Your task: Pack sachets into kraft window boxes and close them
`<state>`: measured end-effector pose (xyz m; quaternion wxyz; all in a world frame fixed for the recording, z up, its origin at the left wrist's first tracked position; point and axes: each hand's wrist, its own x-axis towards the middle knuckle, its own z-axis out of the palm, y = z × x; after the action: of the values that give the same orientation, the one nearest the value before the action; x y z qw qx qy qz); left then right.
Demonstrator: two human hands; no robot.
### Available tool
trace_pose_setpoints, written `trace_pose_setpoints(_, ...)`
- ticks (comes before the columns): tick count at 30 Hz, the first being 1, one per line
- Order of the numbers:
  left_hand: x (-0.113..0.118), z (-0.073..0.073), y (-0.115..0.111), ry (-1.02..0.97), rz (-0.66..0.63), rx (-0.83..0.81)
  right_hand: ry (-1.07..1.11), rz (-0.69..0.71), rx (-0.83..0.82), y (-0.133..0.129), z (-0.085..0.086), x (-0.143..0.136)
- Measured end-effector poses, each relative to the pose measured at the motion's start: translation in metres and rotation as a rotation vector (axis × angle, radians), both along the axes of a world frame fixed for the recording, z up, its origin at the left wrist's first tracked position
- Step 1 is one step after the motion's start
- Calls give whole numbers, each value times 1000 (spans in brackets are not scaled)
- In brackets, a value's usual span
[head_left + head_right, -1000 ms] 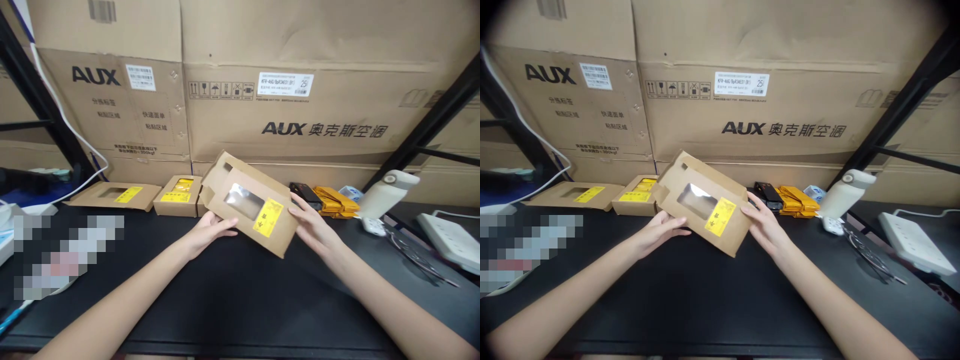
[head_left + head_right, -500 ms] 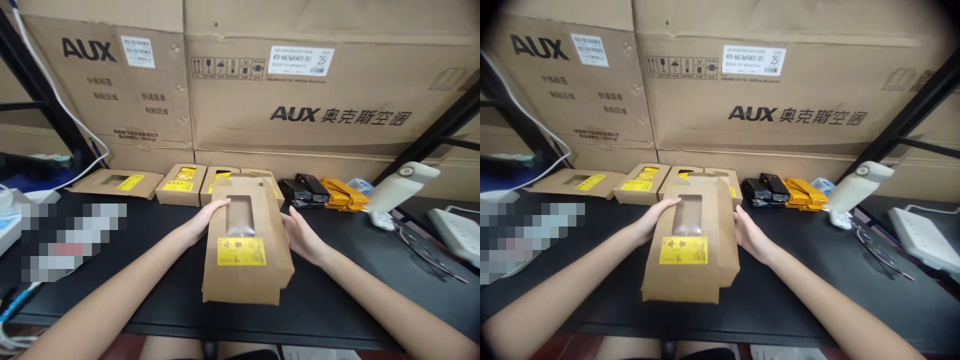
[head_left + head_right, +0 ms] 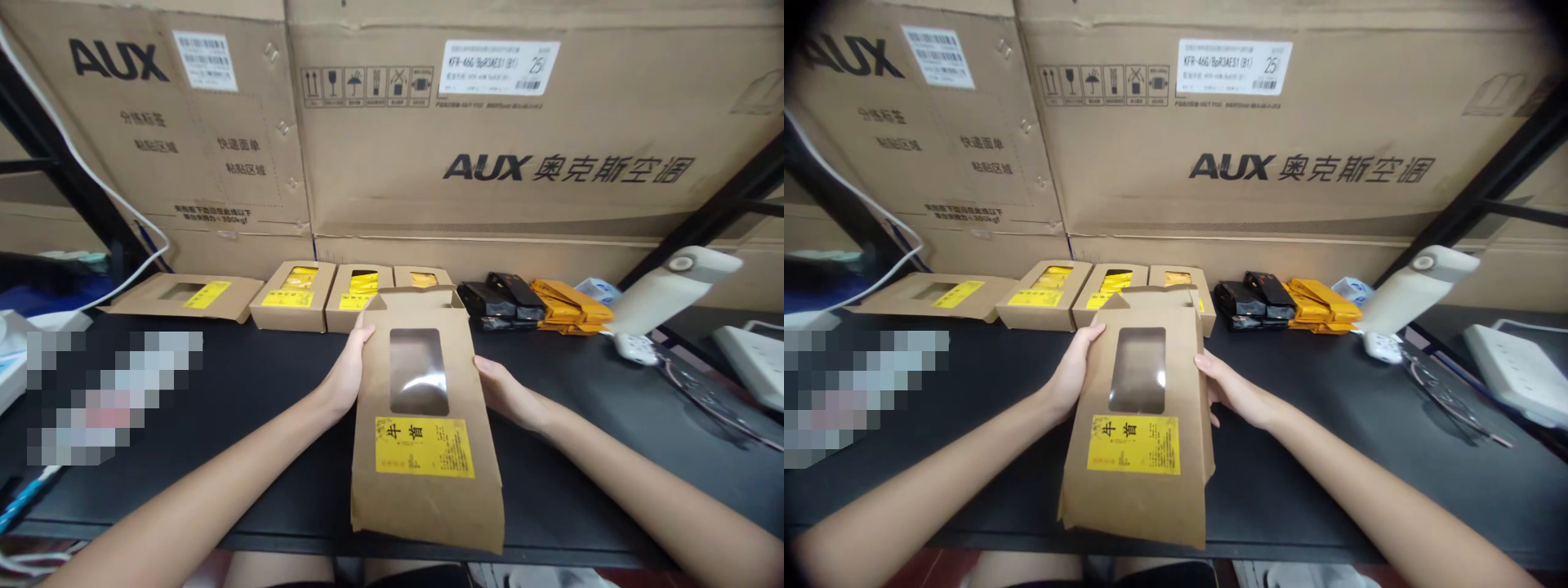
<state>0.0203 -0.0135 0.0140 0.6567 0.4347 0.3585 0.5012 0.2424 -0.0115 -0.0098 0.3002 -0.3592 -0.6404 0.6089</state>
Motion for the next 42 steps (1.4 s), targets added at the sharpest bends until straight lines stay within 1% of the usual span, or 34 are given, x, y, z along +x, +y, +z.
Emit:
trace_pose_setpoints(3,-2,4,-2,-24,21,-14,69,-48,-77,3,1,-2)
trace_pose_setpoints(5,-2,6,-2,-60,64,-10,113,-97,-78,5,-1,-2)
trace_pose_setpoints(7,-2,6,-2,-100,67,-12,115,-116,-60,7,-4,-2)
trace_pose_setpoints(9,-1,6,-2,-130,50,-12,64,-143,-4,6,-6,-1)
trace_pose_setpoints(10,0,6,-2,-132,44,-1,22,-181,49,4,-6,-2)
trace_pose_setpoints(12,1,5,-2,-122,54,30,-63,-283,188,0,-3,-4)
trace_pose_setpoints(14,2,3,-3,-111,66,37,-110,-332,277,-3,2,-7)
trace_pose_setpoints(16,2,1,-3,-97,59,9,-110,-278,270,-5,7,-7)
trace_pose_setpoints(18,1,-2,-3,-51,40,-9,-109,-201,221,-4,8,-5)
trace_pose_setpoints(20,0,-4,0,34,37,41,-119,-169,155,-1,5,-1)
trace_pose_setpoints(23,-4,-6,5,216,61,172,-108,-157,41,2,-2,4)
trace_pose_setpoints(25,-7,-7,8,323,76,201,-72,-135,15,2,-4,4)
trace_pose_setpoints(27,-9,-7,10,370,84,192,-42,-120,24,1,-5,2)
trace_pose_setpoints(30,-9,-6,10,338,85,172,-22,-144,28,0,-6,0)
trace_pose_setpoints(33,-7,-2,8,256,47,150,2,-180,55,-2,-10,-1)
trace_pose_setpoints(37,-4,1,3,156,16,159,4,-231,196,-4,-11,-2)
trace_pose_setpoints(39,-4,1,3,156,20,164,6,-251,255,-5,-9,-3)
trace_pose_setpoints(42,-5,0,3,186,29,179,15,-244,287,-5,-6,-5)
